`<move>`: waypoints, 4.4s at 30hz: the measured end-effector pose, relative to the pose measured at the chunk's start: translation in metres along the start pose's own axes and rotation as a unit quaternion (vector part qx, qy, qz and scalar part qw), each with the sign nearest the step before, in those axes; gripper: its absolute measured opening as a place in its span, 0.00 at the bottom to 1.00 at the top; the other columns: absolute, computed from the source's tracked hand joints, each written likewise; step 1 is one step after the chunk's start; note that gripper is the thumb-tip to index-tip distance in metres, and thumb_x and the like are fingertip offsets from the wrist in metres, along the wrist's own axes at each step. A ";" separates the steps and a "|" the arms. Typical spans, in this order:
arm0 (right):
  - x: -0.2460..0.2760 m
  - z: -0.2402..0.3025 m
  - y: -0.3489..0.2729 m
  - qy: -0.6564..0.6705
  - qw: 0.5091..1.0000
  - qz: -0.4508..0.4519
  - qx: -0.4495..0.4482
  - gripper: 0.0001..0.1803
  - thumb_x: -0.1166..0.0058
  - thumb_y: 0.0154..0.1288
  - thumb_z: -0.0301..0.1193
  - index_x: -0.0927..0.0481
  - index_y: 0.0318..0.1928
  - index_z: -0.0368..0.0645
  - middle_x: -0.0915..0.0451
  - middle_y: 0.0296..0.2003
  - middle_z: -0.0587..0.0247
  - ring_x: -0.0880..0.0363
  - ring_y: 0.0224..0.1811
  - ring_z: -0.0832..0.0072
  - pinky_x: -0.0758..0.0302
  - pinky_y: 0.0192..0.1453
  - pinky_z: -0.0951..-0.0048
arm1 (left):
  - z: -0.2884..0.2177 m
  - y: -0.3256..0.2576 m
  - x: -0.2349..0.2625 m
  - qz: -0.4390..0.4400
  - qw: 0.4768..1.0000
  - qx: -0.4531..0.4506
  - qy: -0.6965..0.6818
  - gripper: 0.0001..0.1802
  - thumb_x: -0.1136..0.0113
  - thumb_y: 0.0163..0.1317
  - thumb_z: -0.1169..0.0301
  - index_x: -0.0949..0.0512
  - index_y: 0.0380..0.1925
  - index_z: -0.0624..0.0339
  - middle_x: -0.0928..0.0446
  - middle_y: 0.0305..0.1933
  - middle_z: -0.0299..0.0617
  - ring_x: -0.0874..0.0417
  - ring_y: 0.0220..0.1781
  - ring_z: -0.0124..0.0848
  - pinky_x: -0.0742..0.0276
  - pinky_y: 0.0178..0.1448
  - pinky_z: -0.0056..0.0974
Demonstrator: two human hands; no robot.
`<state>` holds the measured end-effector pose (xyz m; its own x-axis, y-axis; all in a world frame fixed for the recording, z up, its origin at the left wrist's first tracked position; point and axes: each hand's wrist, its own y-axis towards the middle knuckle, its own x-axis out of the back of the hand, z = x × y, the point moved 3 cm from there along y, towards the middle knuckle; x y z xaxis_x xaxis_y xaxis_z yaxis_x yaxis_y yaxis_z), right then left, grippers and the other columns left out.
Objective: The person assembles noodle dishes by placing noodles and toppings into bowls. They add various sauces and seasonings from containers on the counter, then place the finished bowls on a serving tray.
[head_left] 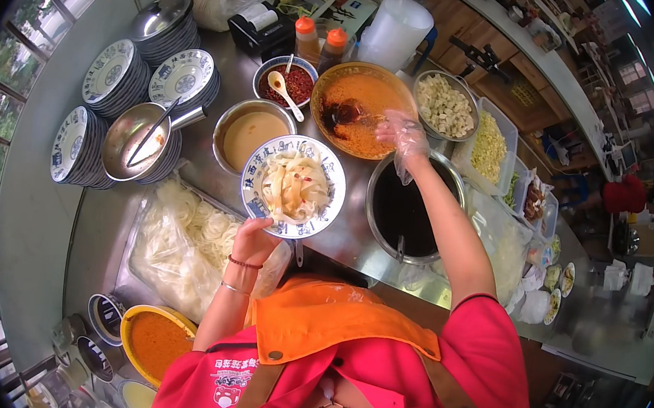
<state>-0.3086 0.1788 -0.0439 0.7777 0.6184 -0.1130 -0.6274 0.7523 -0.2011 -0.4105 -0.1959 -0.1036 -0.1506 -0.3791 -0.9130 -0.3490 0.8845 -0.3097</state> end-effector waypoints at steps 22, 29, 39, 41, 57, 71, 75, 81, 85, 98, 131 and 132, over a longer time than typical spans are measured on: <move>0.007 0.028 -0.029 0.079 0.996 -0.047 0.021 0.17 0.44 0.71 0.35 0.22 0.49 0.32 0.17 0.33 0.48 0.15 0.31 0.64 0.15 0.37 0.67 | -0.007 0.038 -0.008 0.031 0.999 0.003 0.010 0.32 0.48 0.58 0.81 0.36 0.66 0.65 0.31 0.68 0.49 0.30 0.69 0.46 0.32 0.71 0.53; -0.015 0.088 -0.100 0.042 0.998 -0.015 0.038 0.18 0.47 0.73 0.37 0.22 0.49 0.32 0.17 0.33 0.50 0.15 0.30 0.67 0.15 0.35 0.71 | -0.004 0.070 -0.032 0.077 0.997 0.015 0.007 0.32 0.48 0.58 0.81 0.36 0.66 0.66 0.31 0.68 0.50 0.29 0.69 0.45 0.33 0.71 0.54; -0.039 0.089 -0.163 -0.113 0.974 0.108 0.166 0.17 0.53 0.76 0.31 0.26 0.58 0.32 0.17 0.40 0.49 0.15 0.40 0.68 0.16 0.45 0.69 | 0.009 0.085 -0.049 0.094 0.995 0.029 0.016 0.33 0.48 0.58 0.80 0.38 0.67 0.67 0.33 0.70 0.51 0.32 0.71 0.46 0.36 0.73 0.54; -0.033 0.089 -0.152 -0.003 0.989 0.075 0.124 0.18 0.53 0.76 0.33 0.26 0.57 0.32 0.17 0.40 0.48 0.15 0.40 0.66 0.16 0.45 0.68 | 0.010 0.084 -0.045 0.091 0.995 0.031 0.012 0.33 0.49 0.58 0.80 0.37 0.67 0.66 0.33 0.70 0.50 0.32 0.71 0.46 0.36 0.73 0.55; 0.004 -0.015 -0.036 0.123 0.992 0.009 -0.031 0.19 0.43 0.70 0.40 0.25 0.51 0.39 0.20 0.36 0.52 0.15 0.33 0.68 0.15 0.34 0.67 | 0.026 0.031 -0.049 0.018 0.998 0.007 0.062 0.40 0.43 0.51 0.76 0.38 0.69 0.58 0.33 0.70 0.46 0.34 0.72 0.46 0.36 0.72 0.57; 0.281 0.055 -0.166 -0.389 0.875 -0.228 0.174 0.18 0.41 0.63 0.36 0.24 0.51 0.41 0.21 0.46 0.48 0.23 0.53 0.54 0.26 0.60 0.61 | 0.146 0.034 -0.133 0.040 0.991 -0.011 0.131 0.45 0.41 0.50 0.73 0.43 0.72 0.56 0.37 0.73 0.48 0.35 0.73 0.47 0.34 0.72 0.56; 0.437 0.035 -0.149 -0.541 0.788 -0.291 0.041 0.22 0.41 0.61 0.37 0.24 0.53 0.38 0.21 0.53 0.47 0.24 0.57 0.53 0.28 0.63 0.60 | 0.198 0.028 -0.144 0.000 0.988 -0.011 0.154 0.46 0.39 0.47 0.71 0.41 0.71 0.53 0.34 0.71 0.45 0.32 0.71 0.45 0.32 0.69 0.56; 0.529 -0.014 -0.077 -0.647 0.750 -0.137 0.002 0.27 0.36 0.56 0.40 0.24 0.51 0.37 0.21 0.50 0.44 0.23 0.55 0.51 0.27 0.59 0.57 | 0.278 0.020 -0.169 -0.039 0.990 -0.012 0.134 0.45 0.39 0.47 0.69 0.39 0.71 0.53 0.32 0.70 0.43 0.30 0.69 0.43 0.31 0.67 0.55; 0.494 -0.020 -0.039 -0.654 0.755 -0.024 -0.046 0.31 0.36 0.56 0.36 0.27 0.59 0.37 0.25 0.58 0.46 0.25 0.61 0.55 0.27 0.65 0.62 | 0.317 0.008 -0.192 -0.056 0.991 -0.035 0.116 0.45 0.39 0.48 0.69 0.39 0.71 0.53 0.33 0.70 0.43 0.31 0.70 0.43 0.32 0.69 0.53; 0.587 -0.063 -0.001 -0.504 0.853 -0.135 0.012 0.20 0.43 0.56 0.32 0.20 0.51 0.45 0.20 0.50 0.49 0.23 0.55 0.52 0.27 0.60 0.61 | 0.359 0.025 -0.199 -0.034 0.988 -0.033 0.150 0.42 0.43 0.49 0.70 0.38 0.69 0.56 0.32 0.70 0.43 0.31 0.71 0.42 0.33 0.70 0.52; 0.367 0.098 -0.378 -0.542 0.821 -0.120 0.132 0.16 0.43 0.64 0.35 0.21 0.50 0.44 0.19 0.45 0.51 0.23 0.51 0.53 0.28 0.60 0.57 | 0.464 0.077 -0.201 0.179 0.891 0.378 0.175 0.33 0.44 0.58 0.77 0.36 0.66 0.61 0.30 0.66 0.45 0.29 0.67 0.43 0.32 0.69 0.54; 0.377 0.093 -0.389 -0.543 0.815 -0.148 0.136 0.14 0.43 0.64 0.34 0.20 0.49 0.44 0.19 0.45 0.52 0.23 0.50 0.54 0.27 0.58 0.57 | 0.473 0.075 -0.201 0.166 0.887 0.393 0.176 0.34 0.44 0.57 0.79 0.37 0.67 0.61 0.30 0.66 0.46 0.29 0.67 0.43 0.32 0.69 0.53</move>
<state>0.2251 0.1400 0.0824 0.4950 0.1261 0.8597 -0.5200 0.8357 0.1768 0.0312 0.0755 -0.0693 -0.4521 -0.0008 -0.8920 0.5013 0.8269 -0.2548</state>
